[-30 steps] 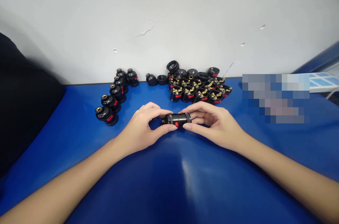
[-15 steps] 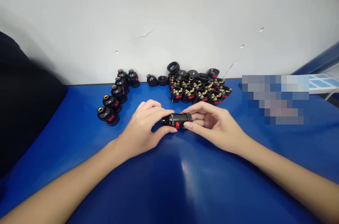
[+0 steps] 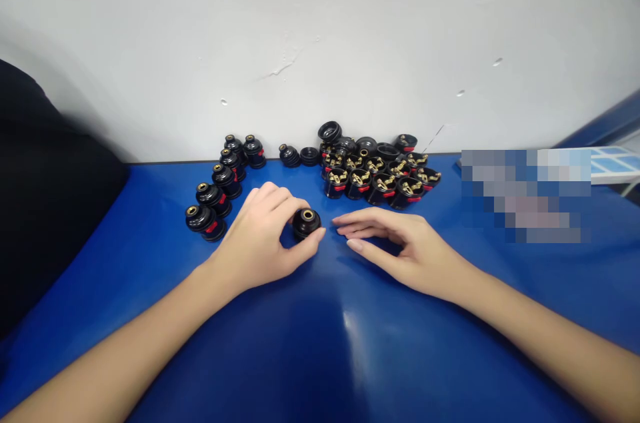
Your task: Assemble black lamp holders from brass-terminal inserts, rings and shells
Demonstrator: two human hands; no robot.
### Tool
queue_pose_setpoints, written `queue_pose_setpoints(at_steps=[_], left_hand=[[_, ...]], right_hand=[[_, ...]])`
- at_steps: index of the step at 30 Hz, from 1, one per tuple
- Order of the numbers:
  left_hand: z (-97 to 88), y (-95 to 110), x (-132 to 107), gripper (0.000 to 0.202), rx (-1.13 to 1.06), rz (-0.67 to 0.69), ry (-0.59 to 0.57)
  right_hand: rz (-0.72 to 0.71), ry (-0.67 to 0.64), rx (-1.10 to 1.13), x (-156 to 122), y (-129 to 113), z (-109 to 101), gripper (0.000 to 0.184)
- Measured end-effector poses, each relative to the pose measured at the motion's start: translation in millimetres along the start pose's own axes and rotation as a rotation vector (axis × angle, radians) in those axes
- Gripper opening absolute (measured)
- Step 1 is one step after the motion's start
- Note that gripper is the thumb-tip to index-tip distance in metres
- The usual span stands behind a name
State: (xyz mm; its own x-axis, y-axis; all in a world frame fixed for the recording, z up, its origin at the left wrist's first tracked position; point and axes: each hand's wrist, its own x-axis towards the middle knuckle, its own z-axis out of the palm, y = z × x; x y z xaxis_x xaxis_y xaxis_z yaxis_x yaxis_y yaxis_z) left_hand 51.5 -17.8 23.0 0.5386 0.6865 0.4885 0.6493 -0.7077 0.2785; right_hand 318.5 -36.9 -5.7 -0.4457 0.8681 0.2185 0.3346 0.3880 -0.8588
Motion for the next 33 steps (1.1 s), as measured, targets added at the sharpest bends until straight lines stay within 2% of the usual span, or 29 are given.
queue_pose_setpoints(at_steps=[4, 8, 14, 16, 20, 22, 25, 33], left_hand=[[-8.1, -7.2, 2.2, 0.024, 0.148, -0.048, -0.012], [-17.9, -20.3, 4.0, 0.031, 0.328, -0.042, 0.040], [-21.2, -36.6, 5.1, 0.032, 0.428, -0.022, 0.119], [-19.1, -33.0, 5.2, 0.034, 0.482, 0.044, 0.094], [-11.1, -19.0, 4.3, 0.034, 0.527, 0.186, -0.040], [-5.7, -15.1, 2.9, 0.038, 0.553, 0.155, -0.094], [1.3, -16.3, 0.6, 0.048, 0.580, 0.039, -0.128], [9.3, -28.0, -4.2, 0.055, 0.495, -0.071, -0.088]], right_hand=[[0.005, -0.007, -0.019, -0.4, -0.5, -1.3, 0.028], [0.016, -0.007, -0.020, 0.2, -1.9, -0.9, 0.028], [0.019, -0.006, -0.030, 1.7, -1.9, -0.1, 0.027], [0.016, -0.007, -0.032, 1.7, -2.7, -0.2, 0.027], [0.004, -0.003, -0.035, 1.8, -5.2, -0.6, 0.027], [0.004, -0.002, -0.035, 2.2, -6.1, -0.5, 0.026], [0.002, -0.002, -0.036, 2.9, -6.4, -0.3, 0.025], [-0.007, -0.008, -0.033, 2.9, -5.6, -1.2, 0.026]])
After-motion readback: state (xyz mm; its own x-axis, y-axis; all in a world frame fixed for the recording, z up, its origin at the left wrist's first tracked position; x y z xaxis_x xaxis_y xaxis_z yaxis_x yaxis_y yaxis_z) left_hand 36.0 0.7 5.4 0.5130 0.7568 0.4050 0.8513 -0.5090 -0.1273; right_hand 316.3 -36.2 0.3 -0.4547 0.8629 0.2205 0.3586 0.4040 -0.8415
